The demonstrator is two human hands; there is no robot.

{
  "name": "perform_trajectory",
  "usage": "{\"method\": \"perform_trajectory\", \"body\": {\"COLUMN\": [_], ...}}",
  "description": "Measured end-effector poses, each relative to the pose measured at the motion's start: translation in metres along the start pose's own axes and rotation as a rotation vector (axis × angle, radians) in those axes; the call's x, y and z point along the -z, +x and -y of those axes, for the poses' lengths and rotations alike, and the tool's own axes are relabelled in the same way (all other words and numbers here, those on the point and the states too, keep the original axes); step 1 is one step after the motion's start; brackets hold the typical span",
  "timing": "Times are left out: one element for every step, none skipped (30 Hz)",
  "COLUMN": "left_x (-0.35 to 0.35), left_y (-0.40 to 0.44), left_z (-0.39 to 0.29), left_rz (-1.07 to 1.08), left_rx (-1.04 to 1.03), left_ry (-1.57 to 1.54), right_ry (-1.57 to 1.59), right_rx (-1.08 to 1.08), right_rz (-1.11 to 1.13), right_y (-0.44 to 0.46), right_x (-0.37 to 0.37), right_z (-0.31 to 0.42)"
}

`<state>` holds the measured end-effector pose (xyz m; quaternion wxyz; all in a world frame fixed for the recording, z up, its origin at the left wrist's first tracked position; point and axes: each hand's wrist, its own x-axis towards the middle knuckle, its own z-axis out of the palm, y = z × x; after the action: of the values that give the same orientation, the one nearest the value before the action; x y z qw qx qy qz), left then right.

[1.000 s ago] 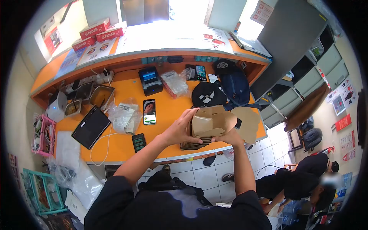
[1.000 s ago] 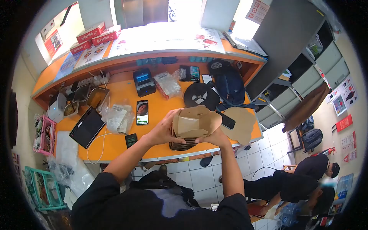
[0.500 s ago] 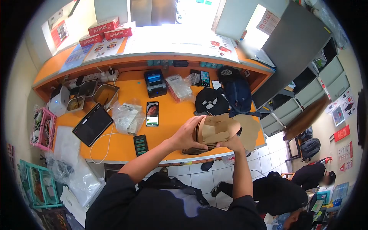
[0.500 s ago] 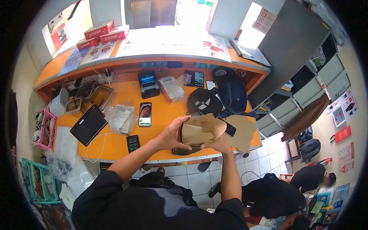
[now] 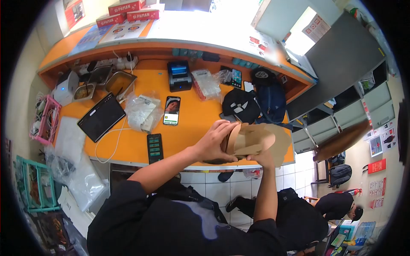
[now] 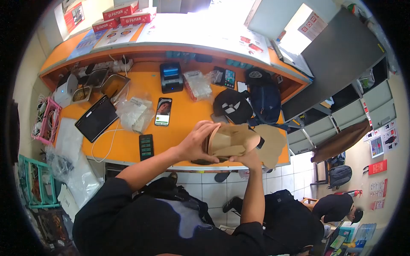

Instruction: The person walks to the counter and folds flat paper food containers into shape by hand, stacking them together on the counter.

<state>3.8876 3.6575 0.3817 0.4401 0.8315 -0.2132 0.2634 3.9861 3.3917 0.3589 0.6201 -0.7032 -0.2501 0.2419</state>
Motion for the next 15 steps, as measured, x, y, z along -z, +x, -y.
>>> {"method": "perform_trajectory", "body": {"left_x": [0.001, 0.003, 0.005, 0.006, 0.009, 0.015, 0.016, 0.015, 0.015, 0.015, 0.015, 0.016, 0.015, 0.016, 0.016], "left_y": [0.001, 0.002, 0.003, 0.002, 0.001, 0.001, 0.0, -0.002, -0.003, -0.006, -0.009, -0.011, -0.013, -0.012, -0.012], "left_z": [0.002, 0.004, 0.006, 0.008, 0.007, 0.004, 0.005, 0.006, 0.008, 0.01, 0.011, 0.014, 0.016, 0.018, 0.018], "left_rz": [0.015, 0.053, 0.063, 0.073, 0.086, 0.128, 0.13, 0.132, 0.133, 0.119, 0.106, 0.093, 0.103, 0.108, 0.111], "left_rx": [0.024, 0.042, 0.061, 0.081, 0.103, 0.136, 0.138, 0.139, 0.139, 0.156, 0.178, 0.198, 0.207, 0.211, 0.215], "left_ry": [-0.031, -0.097, -0.101, -0.106, -0.111, -0.119, -0.127, -0.139, -0.152, -0.135, -0.124, -0.111, -0.106, -0.099, -0.092], "right_ry": [-0.014, -0.029, -0.065, -0.1, -0.133, -0.141, -0.1, -0.061, -0.024, -0.039, -0.067, -0.096, -0.126, -0.094, -0.119], "right_rx": [0.002, 0.01, 0.03, 0.049, 0.068, -0.027, -0.016, -0.008, 0.0, -0.012, -0.021, -0.029, -0.041, -0.014, -0.041], "right_rz": [0.016, 0.032, 0.035, 0.036, 0.038, 0.06, 0.061, 0.061, 0.058, 0.067, 0.082, 0.097, 0.114, 0.091, 0.103], "right_y": [0.001, 0.005, 0.007, 0.008, 0.008, 0.01, 0.012, 0.012, 0.013, 0.014, 0.014, 0.015, 0.015, 0.014, 0.013], "right_x": [0.001, 0.002, 0.003, 0.003, 0.003, 0.004, 0.001, -0.003, -0.006, -0.003, -0.003, -0.004, -0.006, -0.011, -0.012], "right_z": [0.001, 0.003, 0.003, 0.003, 0.001, 0.0, -0.002, 0.003, 0.005, -0.003, -0.003, 0.002, 0.007, 0.011, 0.014]}}
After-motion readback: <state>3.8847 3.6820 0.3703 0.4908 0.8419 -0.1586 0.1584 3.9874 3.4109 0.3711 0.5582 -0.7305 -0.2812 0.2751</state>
